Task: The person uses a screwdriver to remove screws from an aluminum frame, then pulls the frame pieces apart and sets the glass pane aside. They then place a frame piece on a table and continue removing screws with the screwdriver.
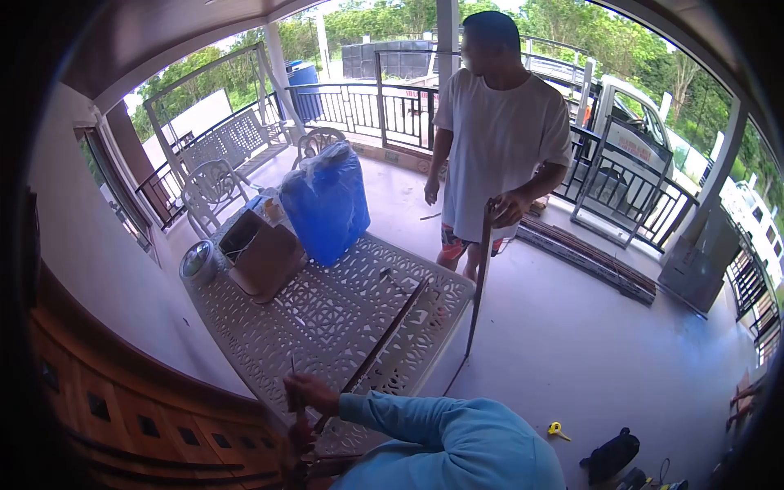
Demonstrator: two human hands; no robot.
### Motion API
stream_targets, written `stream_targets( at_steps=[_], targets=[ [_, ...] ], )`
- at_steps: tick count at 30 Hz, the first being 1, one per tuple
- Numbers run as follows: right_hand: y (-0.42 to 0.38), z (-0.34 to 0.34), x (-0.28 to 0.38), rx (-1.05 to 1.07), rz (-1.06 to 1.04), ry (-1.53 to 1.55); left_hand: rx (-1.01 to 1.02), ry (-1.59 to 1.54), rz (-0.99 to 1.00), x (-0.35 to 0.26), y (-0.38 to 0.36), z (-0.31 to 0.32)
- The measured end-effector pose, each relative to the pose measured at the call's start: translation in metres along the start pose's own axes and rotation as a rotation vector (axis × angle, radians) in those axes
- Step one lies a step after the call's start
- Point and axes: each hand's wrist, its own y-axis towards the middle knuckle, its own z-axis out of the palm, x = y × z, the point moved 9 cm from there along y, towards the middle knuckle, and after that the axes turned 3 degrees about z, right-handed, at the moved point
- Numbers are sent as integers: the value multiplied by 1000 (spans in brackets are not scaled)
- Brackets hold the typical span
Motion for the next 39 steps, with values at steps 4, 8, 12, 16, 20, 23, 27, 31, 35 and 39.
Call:
stream_targets(
  at_steps=[4,8,12,16,20,23,27,31,35,39],
  targets=[
    [-35,-16,49,-61,90,-4,279,-137,59,-32,-20,20],
    [-69,-27,24,5,313,166,598,-358,24,-91,-53,70],
    [-95,-32,5,23,364,-81,608,-65,158,-100,-56,76],
    [-107,1,35,286,182,-481,467,12,-13,-81,-58,76],
    [-123,47,47,478,-83,-752,440,126,117,-90,-52,74],
    [-123,52,37,504,-82,-788,383,61,82,-54,-49,47],
    [-126,54,36,476,-92,-745,377,126,91,-65,-49,50],
    [-126,55,39,481,-137,-756,450,-3,218,-95,-52,68],
    [-130,59,44,451,-119,-913,386,83,177,-81,-47,52],
    [-132,64,46,451,-171,-855,363,15,181,-71,-48,47]
  ],
)
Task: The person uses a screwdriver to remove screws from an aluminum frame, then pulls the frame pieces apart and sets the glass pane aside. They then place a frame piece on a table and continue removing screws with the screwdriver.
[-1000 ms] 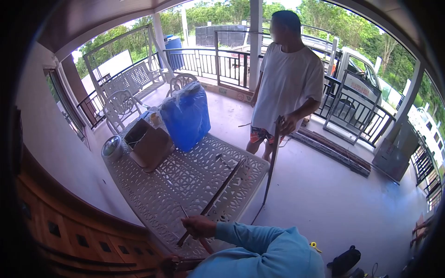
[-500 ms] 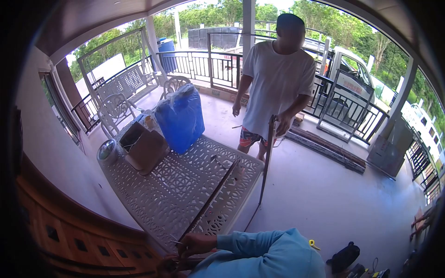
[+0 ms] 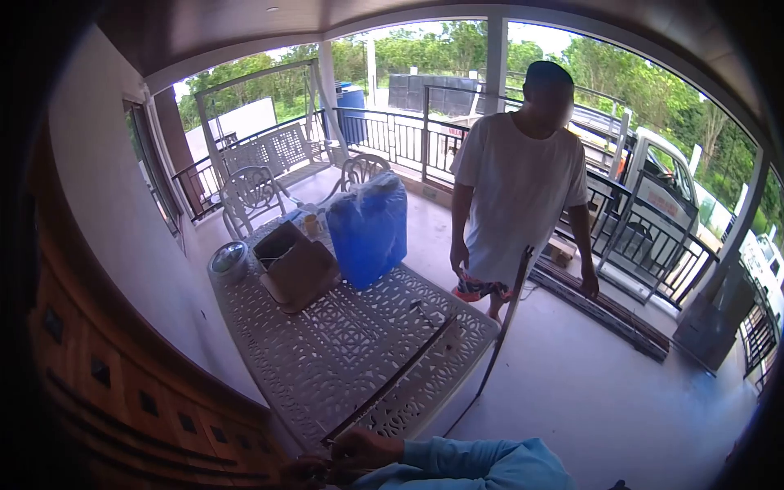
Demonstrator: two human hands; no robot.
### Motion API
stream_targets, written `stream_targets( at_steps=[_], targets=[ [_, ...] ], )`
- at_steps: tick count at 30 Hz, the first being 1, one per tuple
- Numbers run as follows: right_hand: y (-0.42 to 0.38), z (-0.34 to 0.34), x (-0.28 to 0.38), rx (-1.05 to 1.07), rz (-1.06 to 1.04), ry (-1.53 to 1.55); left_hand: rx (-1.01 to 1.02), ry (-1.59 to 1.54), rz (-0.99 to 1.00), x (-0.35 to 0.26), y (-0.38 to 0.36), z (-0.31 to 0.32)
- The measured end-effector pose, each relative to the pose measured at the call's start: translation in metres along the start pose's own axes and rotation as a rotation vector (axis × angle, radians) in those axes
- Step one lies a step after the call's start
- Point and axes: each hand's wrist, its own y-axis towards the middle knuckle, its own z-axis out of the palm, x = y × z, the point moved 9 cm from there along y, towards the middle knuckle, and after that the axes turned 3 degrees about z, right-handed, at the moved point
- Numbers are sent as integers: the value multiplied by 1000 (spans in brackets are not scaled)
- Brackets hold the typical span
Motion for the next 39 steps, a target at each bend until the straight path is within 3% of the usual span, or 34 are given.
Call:
stream_targets(
  at_steps=[5,8,12,16,17,19,20,25,31,36,39],
  targets=[
    [-3,1,-19,-56,40,33,-80,98,-9,-15,4,5],
    [-2,8,-57,65,-36,-246,-90,174,-16,-14,6,2],
    [1,-1,-24,-27,-86,-110,-56,294,-15,-13,8,3],
    [3,3,-25,16,-111,-271,-26,478,39,-21,10,6],
    [4,2,-18,39,-140,-164,-13,495,94,-25,10,7],
    [4,5,-30,41,-18,49,14,526,206,-32,12,11],
    [3,7,-35,39,43,155,28,483,151,-29,13,11],
    [-1,11,-58,26,281,232,-20,410,5,-29,12,13],
    [-5,19,-84,31,425,199,39,539,59,-34,12,15],
    [-5,13,-97,37,465,174,25,235,2,-33,13,20],
    [-10,16,-77,-28,355,292,-48,28,-65,-12,3,7]
  ],
)
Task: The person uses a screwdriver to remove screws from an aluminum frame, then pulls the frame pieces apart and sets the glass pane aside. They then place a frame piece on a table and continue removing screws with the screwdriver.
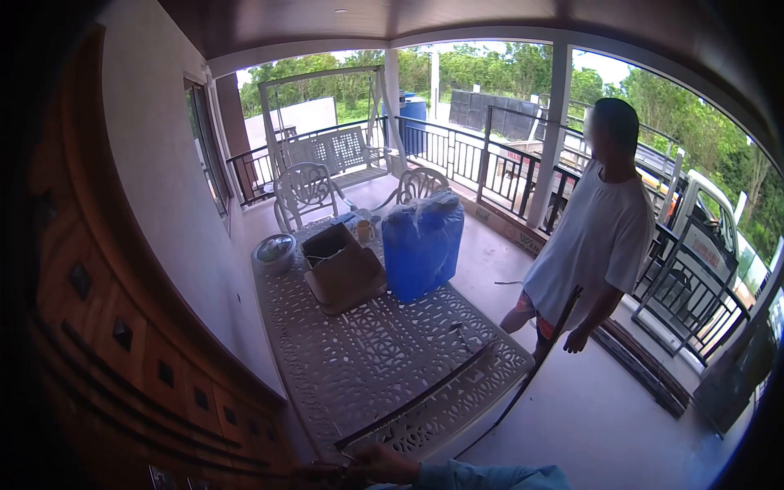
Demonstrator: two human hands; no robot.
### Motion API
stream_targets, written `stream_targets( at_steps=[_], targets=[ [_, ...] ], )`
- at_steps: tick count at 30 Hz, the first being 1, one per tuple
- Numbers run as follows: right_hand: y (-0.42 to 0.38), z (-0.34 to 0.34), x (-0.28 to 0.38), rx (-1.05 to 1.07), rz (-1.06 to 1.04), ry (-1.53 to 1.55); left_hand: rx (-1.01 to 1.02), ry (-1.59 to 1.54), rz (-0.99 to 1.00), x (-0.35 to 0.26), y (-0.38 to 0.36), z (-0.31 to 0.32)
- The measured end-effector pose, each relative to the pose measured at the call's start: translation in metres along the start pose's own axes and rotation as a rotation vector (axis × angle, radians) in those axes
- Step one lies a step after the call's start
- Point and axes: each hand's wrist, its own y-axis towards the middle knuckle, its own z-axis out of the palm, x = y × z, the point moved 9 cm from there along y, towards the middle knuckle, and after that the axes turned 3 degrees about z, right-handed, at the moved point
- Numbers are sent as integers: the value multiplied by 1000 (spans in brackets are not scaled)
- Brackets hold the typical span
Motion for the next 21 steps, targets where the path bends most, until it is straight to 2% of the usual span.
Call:
stream_targets(
  at_steps=[3,10,14,21],
  targets=[
    [-9,2,25,-10,147,-75,-29,-87,-19,16,-9,-12],
    [-14,5,40,-27,99,4,88,-54,55,16,-17,-13],
    [-14,7,36,5,174,84,-195,-50,48,32,-27,-30],
    [-10,4,22,-29,179,136,-217,100,-11,26,-16,-27]
  ],
)
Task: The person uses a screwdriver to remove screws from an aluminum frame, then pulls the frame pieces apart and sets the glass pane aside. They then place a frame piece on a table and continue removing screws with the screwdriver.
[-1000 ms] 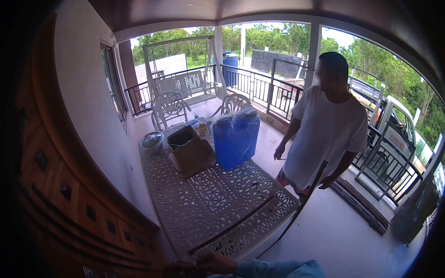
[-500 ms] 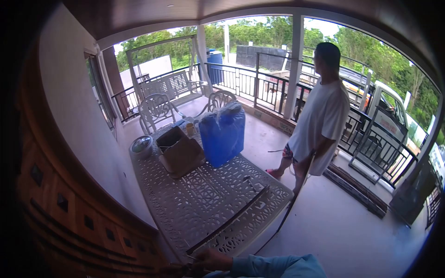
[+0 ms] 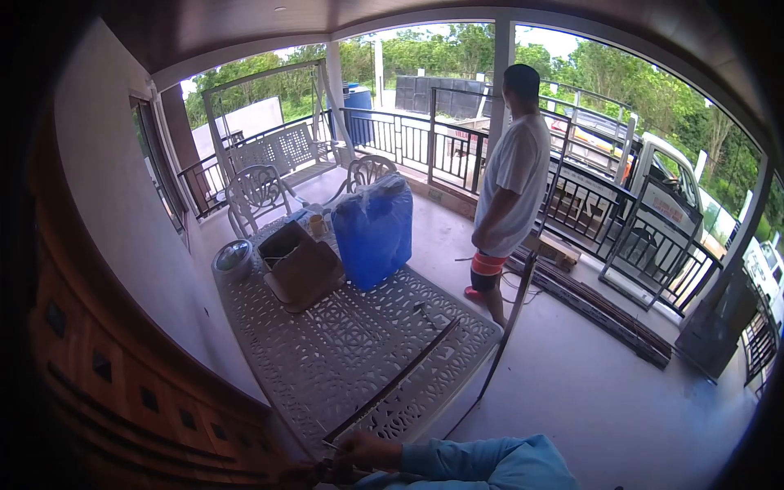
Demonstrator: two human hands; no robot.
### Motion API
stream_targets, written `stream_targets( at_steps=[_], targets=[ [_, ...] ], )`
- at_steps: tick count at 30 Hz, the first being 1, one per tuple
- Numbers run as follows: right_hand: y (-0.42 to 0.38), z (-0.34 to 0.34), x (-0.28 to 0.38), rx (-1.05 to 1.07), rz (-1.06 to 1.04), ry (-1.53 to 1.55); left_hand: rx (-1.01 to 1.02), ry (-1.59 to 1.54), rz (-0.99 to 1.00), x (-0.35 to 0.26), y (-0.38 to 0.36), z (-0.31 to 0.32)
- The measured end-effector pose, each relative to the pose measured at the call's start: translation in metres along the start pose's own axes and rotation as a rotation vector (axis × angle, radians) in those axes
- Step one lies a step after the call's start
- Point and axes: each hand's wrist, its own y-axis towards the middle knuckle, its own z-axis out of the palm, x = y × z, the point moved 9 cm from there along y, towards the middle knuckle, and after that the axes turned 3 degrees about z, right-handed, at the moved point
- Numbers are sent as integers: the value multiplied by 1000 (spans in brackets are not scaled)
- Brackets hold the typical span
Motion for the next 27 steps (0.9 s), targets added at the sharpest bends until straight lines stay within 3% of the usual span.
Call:
stream_targets(
  at_steps=[10,27],
  targets=[
    [-2,-1,2,-36,58,-82,-7,-121,19,3,4,3],
    [-2,1,-4,-32,125,-61,58,-23,22,9,13,0]
  ],
)
